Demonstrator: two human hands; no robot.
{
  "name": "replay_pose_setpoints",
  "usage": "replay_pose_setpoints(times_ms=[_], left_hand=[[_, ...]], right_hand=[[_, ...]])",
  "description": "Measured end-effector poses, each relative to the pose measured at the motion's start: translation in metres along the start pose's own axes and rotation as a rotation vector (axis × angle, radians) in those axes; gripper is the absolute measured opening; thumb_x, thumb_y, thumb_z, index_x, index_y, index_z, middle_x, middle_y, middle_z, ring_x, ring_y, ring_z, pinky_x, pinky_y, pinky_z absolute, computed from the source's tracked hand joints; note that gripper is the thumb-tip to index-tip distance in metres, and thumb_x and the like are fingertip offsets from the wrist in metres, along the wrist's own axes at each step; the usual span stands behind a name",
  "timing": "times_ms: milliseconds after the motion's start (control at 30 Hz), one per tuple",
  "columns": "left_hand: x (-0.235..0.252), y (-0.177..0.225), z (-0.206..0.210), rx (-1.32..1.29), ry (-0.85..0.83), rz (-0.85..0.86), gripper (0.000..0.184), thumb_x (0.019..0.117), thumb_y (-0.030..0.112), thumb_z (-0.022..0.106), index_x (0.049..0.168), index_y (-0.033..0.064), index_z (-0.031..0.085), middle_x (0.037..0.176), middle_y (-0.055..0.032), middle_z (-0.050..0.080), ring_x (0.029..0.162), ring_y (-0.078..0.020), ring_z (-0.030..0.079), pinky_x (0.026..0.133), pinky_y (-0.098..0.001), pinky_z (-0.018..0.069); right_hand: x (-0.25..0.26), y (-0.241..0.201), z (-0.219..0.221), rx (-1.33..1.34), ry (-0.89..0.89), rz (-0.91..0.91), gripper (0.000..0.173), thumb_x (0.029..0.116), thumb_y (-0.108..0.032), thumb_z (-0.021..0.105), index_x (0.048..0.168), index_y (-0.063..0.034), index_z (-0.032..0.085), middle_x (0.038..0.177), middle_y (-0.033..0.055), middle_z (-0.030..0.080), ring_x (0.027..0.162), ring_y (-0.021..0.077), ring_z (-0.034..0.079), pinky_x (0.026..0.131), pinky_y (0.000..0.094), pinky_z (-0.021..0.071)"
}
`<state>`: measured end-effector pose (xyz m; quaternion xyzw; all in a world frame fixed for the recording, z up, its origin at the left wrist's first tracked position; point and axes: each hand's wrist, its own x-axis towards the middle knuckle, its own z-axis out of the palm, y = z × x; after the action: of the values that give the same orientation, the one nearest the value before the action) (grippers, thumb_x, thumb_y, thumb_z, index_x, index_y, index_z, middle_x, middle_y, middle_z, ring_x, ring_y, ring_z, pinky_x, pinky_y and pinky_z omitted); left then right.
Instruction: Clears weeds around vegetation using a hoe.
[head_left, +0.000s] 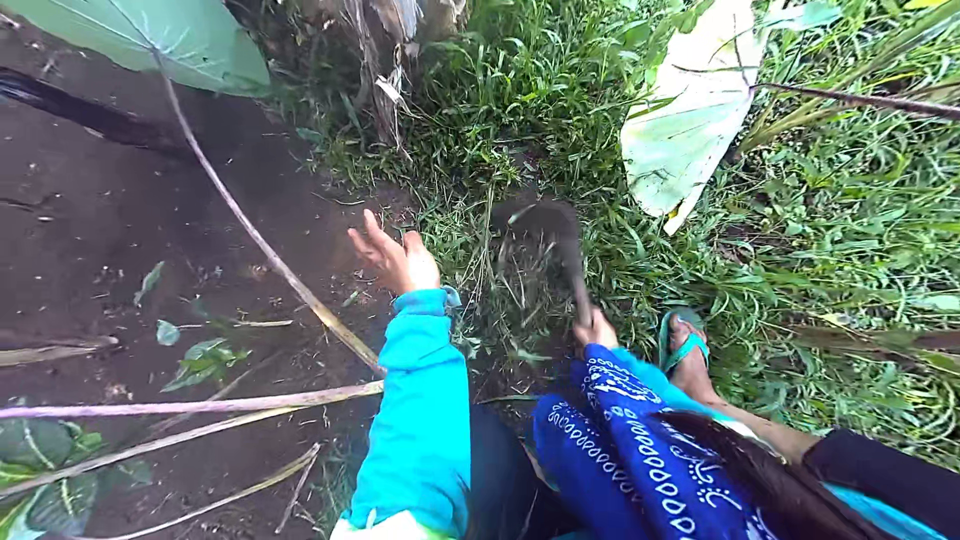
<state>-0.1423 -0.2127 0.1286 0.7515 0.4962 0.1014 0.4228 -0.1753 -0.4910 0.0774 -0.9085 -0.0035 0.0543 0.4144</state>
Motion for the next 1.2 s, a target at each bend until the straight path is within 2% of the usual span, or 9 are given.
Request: replay_pose_setpoints(times_ms=[200, 367, 500, 633, 833, 967, 1067, 1133, 1200], left_hand=[[-0.008, -0.003, -0.006, -0.027, 0.038, 0.040, 0.068, 0.1006, 0.012, 0.052, 0.163, 0.0086, 0.024, 0.170, -0.0255, 0.002, 0.157, -0.0409, 0.009, 0.124, -0.0534, 0.0200], [-0.003, -0.003, -0.010, -0.008, 0.043, -0.024, 0.068, 0.1018, 0.013, 0.051, 0.163, 0.0100, 0.023, 0.170, -0.0245, 0.001, 0.157, -0.0435, 0.010, 0.120, -0.0633, 0.0217], [-0.007, -0.013, -0.012, -0.012, 0.049, 0.034, 0.069, 0.1007, 0.015, 0.051, 0.164, 0.0116, 0.023, 0.171, -0.0237, 0.001, 0.156, -0.0433, 0.013, 0.120, -0.0605, 0.0245], [-0.005, -0.016, -0.020, -0.017, 0.070, 0.031, 0.068, 0.1017, 0.015, 0.050, 0.164, 0.0107, 0.022, 0.170, -0.0245, 0.001, 0.156, -0.0428, 0.013, 0.121, -0.0566, 0.0245], [0.001, -0.017, -0.020, -0.014, 0.094, -0.010, 0.068, 0.1019, 0.014, 0.051, 0.163, 0.0086, 0.021, 0.170, -0.0244, 0.001, 0.155, -0.0403, 0.017, 0.122, -0.0509, 0.0270], [-0.001, -0.012, -0.019, -0.059, 0.110, 0.002, 0.069, 0.0996, 0.012, 0.052, 0.163, 0.0076, 0.024, 0.170, -0.0253, -0.001, 0.157, -0.0421, 0.009, 0.124, -0.0520, 0.0197], [-0.003, -0.012, -0.020, -0.063, 0.116, 0.018, 0.069, 0.0989, 0.011, 0.050, 0.163, 0.0068, 0.024, 0.170, -0.0261, -0.001, 0.157, -0.0419, 0.007, 0.125, -0.0504, 0.0177], [-0.002, -0.011, -0.020, -0.057, 0.112, 0.012, 0.068, 0.1004, 0.012, 0.050, 0.163, 0.0078, 0.024, 0.170, -0.0253, -0.001, 0.157, -0.0410, 0.008, 0.125, -0.0498, 0.0199], [0.000, -0.010, -0.020, -0.047, 0.107, 0.001, 0.068, 0.1008, 0.013, 0.050, 0.163, 0.0078, 0.022, 0.170, -0.0248, -0.001, 0.157, -0.0413, 0.008, 0.124, -0.0512, 0.0209]], right_hand=[[0.164, -0.003, 0.092, 0.228, -0.213, 0.734, 0.054, 0.1057, -0.014, 0.049, 0.152, 0.0034, 0.028, 0.096, 0.0181, 0.060, 0.067, 0.0230, 0.062, 0.066, 0.0383, 0.0576], [0.050, 0.067, 0.051, -0.126, -0.692, 0.616, 0.057, 0.1044, -0.016, 0.056, 0.152, 0.0049, 0.033, 0.123, 0.0306, 0.061, 0.099, 0.0367, 0.068, 0.089, 0.0508, 0.0550], [0.118, 0.029, 0.031, 0.149, -0.354, 0.577, 0.050, 0.1040, -0.015, 0.054, 0.146, 0.0071, 0.038, 0.086, 0.0170, 0.059, 0.063, 0.0206, 0.058, 0.064, 0.0385, 0.0537], [0.193, -0.028, 0.094, 0.306, -0.174, 0.615, 0.051, 0.1076, -0.019, 0.047, 0.150, 0.0035, 0.031, 0.097, 0.0164, 0.059, 0.068, 0.0209, 0.062, 0.065, 0.0366, 0.0568], [0.066, 0.061, 0.038, -0.386, -0.823, 0.455, 0.062, 0.1019, -0.018, 0.060, 0.154, 0.0034, 0.034, 0.134, 0.0337, 0.059, 0.120, 0.0464, 0.062, 0.102, 0.0609, 0.0482], [0.103, 0.007, 0.025, -0.049, -0.506, 0.563, 0.049, 0.1053, -0.015, 0.053, 0.148, 0.0045, 0.037, 0.099, 0.0222, 0.062, 0.072, 0.0264, 0.063, 0.068, 0.0421, 0.0553], [0.133, -0.056, 0.039, -0.004, -0.602, 0.855, 0.053, 0.1102, -0.014, 0.042, 0.158, -0.0037, 0.022, 0.131, 0.0222, 0.057, 0.105, 0.0307, 0.063, 0.094, 0.0446, 0.0527], [0.087, 0.012, 0.066, -0.163, -0.552, 0.602, 0.052, 0.1040, -0.012, 0.052, 0.149, 0.0078, 0.036, 0.117, 0.0300, 0.063, 0.094, 0.0382, 0.068, 0.083, 0.0511, 0.0571], [0.047, 0.067, 0.046, -0.355, -0.732, 0.475, 0.061, 0.1013, -0.016, 0.059, 0.152, 0.0078, 0.035, 0.130, 0.0348, 0.060, 0.117, 0.0458, 0.064, 0.102, 0.0579, 0.0498]])
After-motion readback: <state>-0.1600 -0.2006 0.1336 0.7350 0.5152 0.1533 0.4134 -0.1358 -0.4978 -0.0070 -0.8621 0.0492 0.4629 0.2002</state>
